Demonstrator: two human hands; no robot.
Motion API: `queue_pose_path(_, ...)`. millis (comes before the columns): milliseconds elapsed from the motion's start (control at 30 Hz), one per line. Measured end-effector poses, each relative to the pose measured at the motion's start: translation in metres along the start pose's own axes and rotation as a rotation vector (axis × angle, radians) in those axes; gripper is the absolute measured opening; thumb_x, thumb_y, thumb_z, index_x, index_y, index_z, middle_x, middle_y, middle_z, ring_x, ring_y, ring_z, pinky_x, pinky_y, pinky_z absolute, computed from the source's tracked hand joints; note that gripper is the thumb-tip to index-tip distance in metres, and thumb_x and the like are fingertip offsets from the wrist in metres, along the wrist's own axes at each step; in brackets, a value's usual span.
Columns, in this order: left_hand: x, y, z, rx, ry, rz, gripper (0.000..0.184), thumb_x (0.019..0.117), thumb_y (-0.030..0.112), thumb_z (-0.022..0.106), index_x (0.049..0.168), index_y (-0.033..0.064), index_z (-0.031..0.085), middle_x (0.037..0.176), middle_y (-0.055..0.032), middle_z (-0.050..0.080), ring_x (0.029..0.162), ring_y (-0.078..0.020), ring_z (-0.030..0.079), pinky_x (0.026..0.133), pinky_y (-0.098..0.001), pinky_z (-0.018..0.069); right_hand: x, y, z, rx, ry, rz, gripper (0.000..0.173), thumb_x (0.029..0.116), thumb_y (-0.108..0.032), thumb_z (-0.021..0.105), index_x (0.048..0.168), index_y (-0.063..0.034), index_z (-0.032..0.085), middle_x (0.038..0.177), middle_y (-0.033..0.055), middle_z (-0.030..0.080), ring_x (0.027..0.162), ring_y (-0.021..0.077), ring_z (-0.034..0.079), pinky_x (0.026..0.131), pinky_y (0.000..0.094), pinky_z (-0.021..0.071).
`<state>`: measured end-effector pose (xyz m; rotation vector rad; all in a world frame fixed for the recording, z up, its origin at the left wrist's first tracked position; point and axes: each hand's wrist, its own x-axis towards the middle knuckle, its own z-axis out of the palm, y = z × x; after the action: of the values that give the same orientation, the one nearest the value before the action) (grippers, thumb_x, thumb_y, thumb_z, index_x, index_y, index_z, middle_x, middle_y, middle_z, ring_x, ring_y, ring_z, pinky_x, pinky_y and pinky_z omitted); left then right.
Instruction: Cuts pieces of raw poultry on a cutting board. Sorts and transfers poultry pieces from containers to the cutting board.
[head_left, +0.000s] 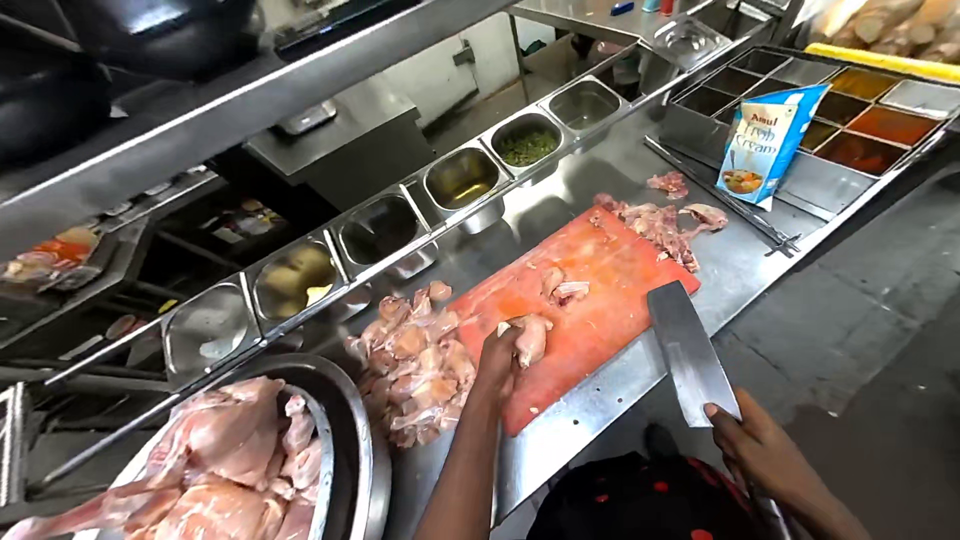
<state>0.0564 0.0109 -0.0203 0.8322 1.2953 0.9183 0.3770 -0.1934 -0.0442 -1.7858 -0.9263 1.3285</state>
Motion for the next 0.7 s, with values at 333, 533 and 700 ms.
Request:
queue_pose_path(333, 0.025, 0.0, -0.007, 0.48, 0.207, 0.228, 0.025, 0.1038, 0.024, 0.062, 0.122, 0.0087, 0.071, 0.117, -0.0112, 0.071, 0.107, -0.024, 0.068, 0.095, -0.0504, 0.0554, 0.021, -0.036, 0.011, -0.111, -0.119, -0.104, 0.036, 0.1046, -0.04, 0.052, 0.132, -0.0169, 0.05, 0.069, 0.006, 0.059, 0.048, 0.0201, 0.059, 0.045, 0.0384, 0.054)
queue_pose_path(533, 0.02, -0.006, -0.002, 0.607, 0.164, 0.212, 0.043, 0.0901, 0.022, 0.078, 0.13, 0.0094, 0.065, 0.116, -0.0131, 0.069, 0.102, -0.0269, 0.068, 0.088, -0.0509, 0.0585, 0.029, -0.04, 0.024, -0.178, -0.168, -0.16, 0.034, 0.1042, -0.042, 0.051, 0.127, -0.0166, 0.052, 0.071, 0.0054, 0.06, 0.051, 0.0201, 0.061, 0.046, 0.0394, 0.055)
queue_pose_path(700, 0.024, -0.029, 0.06, 1.385, 0.248, 0.39, 0.111, 0.0611, 0.083, 0.076, 0.157, 0.0402, 0.04, 0.17, -0.0152, 0.021, 0.152, -0.0477, 0.02, 0.112, -0.0735, 0.0246, 0.029, -0.034, 0.015, -0.174, -0.126, -0.162, 0.041, 0.1013, -0.043, 0.056, 0.132, -0.0166, 0.052, 0.078, 0.0059, 0.065, 0.052, 0.0196, 0.062, 0.047, 0.0402, 0.0562)
